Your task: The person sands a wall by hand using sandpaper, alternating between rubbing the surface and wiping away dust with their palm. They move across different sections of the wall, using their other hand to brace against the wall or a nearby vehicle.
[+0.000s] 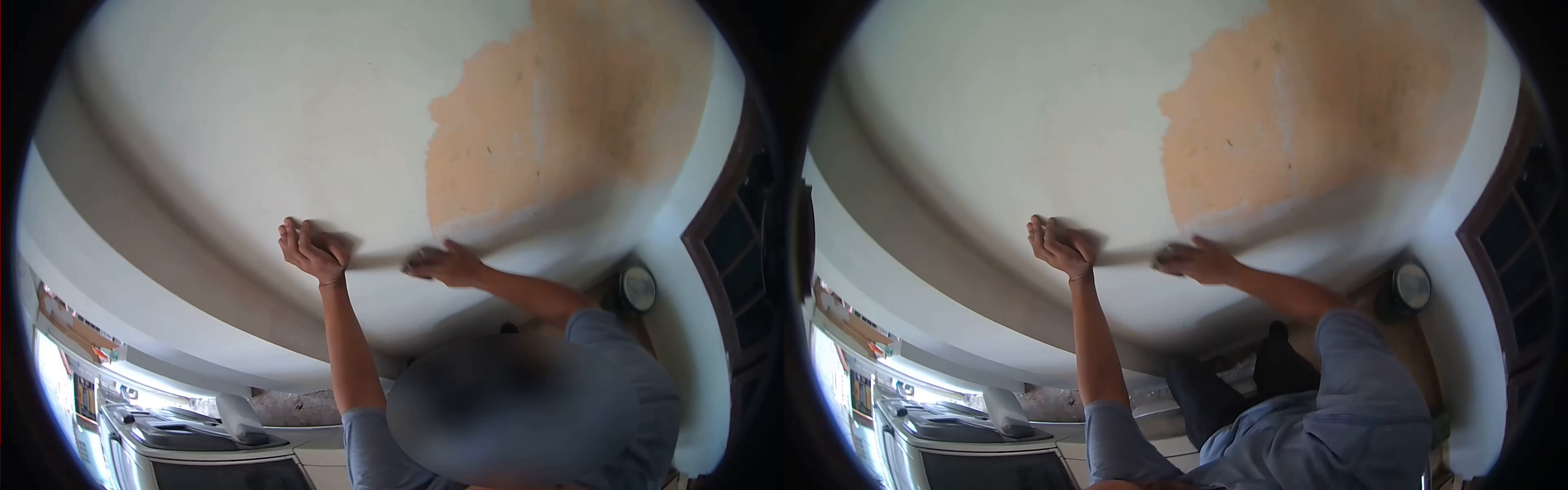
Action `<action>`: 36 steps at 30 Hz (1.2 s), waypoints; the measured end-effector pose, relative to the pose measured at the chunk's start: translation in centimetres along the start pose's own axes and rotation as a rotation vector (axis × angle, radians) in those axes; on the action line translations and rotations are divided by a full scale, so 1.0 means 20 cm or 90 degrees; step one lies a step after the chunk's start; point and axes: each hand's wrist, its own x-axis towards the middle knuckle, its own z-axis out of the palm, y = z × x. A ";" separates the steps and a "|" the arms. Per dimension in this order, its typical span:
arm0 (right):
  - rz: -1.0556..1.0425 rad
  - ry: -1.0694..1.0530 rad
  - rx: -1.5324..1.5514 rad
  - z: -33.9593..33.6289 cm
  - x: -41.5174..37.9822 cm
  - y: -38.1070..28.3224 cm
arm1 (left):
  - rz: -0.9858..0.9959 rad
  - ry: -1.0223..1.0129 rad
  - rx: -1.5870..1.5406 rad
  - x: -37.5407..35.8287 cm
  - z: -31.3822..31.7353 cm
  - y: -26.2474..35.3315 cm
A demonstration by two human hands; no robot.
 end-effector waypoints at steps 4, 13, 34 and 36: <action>0.001 -0.019 -0.017 0.04 -0.08 0.09 | 0.004 0.001 -0.016 0.01 0.00 -0.01; 0.277 0.198 -0.059 -0.48 0.67 0.71 | 0.025 0.008 -0.013 0.06 -0.01 0.04; 0.632 -0.214 1.412 -0.88 0.24 0.36 | -0.788 -0.638 -0.899 0.07 -0.45 0.77; 0.648 -0.283 1.305 -0.86 0.17 0.46 | -0.717 -0.550 -0.812 0.09 -0.46 0.74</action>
